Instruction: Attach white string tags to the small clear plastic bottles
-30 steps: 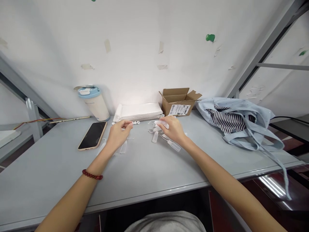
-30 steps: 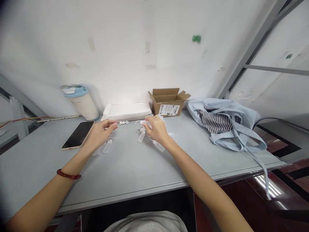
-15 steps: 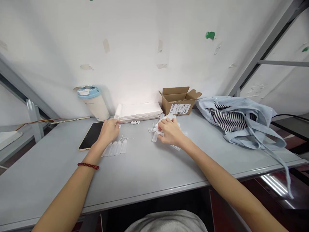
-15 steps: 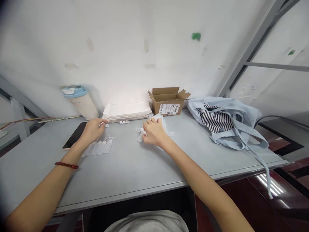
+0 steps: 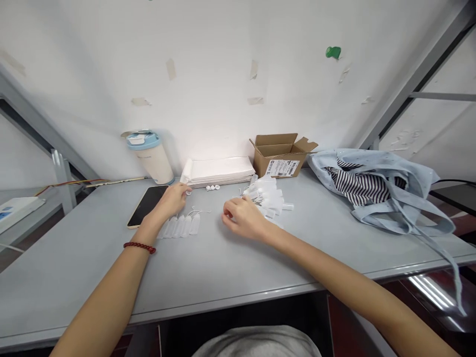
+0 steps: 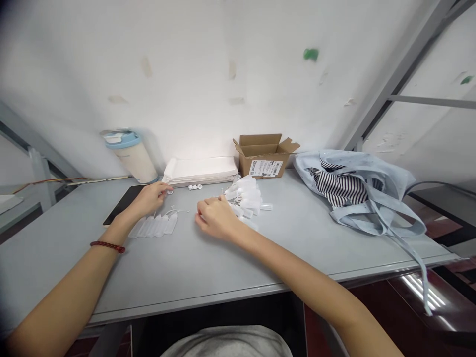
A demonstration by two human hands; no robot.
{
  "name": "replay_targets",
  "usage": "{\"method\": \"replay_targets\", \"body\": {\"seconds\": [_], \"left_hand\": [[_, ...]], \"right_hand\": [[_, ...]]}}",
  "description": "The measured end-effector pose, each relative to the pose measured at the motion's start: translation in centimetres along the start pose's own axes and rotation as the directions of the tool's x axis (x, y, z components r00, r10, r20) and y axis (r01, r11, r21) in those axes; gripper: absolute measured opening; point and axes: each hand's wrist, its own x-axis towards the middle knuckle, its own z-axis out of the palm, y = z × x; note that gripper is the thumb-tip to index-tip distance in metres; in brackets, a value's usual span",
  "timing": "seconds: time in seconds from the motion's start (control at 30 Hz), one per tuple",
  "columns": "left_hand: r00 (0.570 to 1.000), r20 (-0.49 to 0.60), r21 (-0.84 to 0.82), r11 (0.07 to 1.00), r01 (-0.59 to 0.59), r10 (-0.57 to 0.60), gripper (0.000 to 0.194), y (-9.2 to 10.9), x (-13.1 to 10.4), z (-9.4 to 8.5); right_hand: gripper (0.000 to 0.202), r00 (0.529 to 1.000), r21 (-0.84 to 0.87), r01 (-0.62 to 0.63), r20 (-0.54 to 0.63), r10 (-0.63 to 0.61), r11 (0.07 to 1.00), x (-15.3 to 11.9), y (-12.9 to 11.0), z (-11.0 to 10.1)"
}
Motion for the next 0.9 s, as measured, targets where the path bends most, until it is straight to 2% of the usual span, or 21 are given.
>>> {"method": "replay_targets", "body": {"seconds": [0.07, 0.2, 0.4, 0.63, 0.77, 0.87, 0.9], "left_hand": [[1.0, 0.01, 0.005, 1.0, -0.001, 0.001, 0.041, -0.1, 0.0, 0.1], [0.999, 0.037, 0.004, 1.0, 0.003, -0.003, 0.039, 0.1, 0.1, 0.2], [0.995, 0.092, 0.001, 0.999, 0.035, -0.035, 0.032, 0.9, 0.0, -0.2], [0.989, 0.07, -0.045, 0.99, 0.133, -0.13, 0.03, 1.8, -0.2, -0.8], [0.985, 0.032, -0.12, 0.978, 0.171, -0.168, 0.024, 2.9, -0.5, -1.4], [0.982, 0.034, -0.263, 0.946, 0.189, -0.187, 0.026, 4.1, -1.1, -2.3], [0.978, 0.049, -0.368, 0.907, 0.206, -0.202, 0.027, 4.6, -1.3, -2.6]], "right_hand": [[0.02, 0.998, 0.043, -0.017, 0.066, 0.015, 0.999, 0.9, -1.2, 0.3], [0.029, 0.979, 0.151, -0.148, 0.165, 0.123, 0.977, 3.2, -3.1, 1.3], [0.032, 0.928, 0.204, -0.307, 0.281, 0.244, 0.93, 5.6, -4.2, 3.0], [0.032, 0.887, 0.214, -0.376, 0.363, 0.284, 0.902, 5.3, -4.3, 3.3], [0.026, 0.887, 0.225, -0.38, 0.365, 0.284, 0.897, 4.6, -3.7, 3.4], [0.027, 0.906, 0.23, -0.35, 0.327, 0.267, 0.908, 3.7, -3.1, 3.1], [0.028, 0.916, 0.224, -0.34, 0.298, 0.268, 0.913, 3.3, -2.9, 3.0]]}}
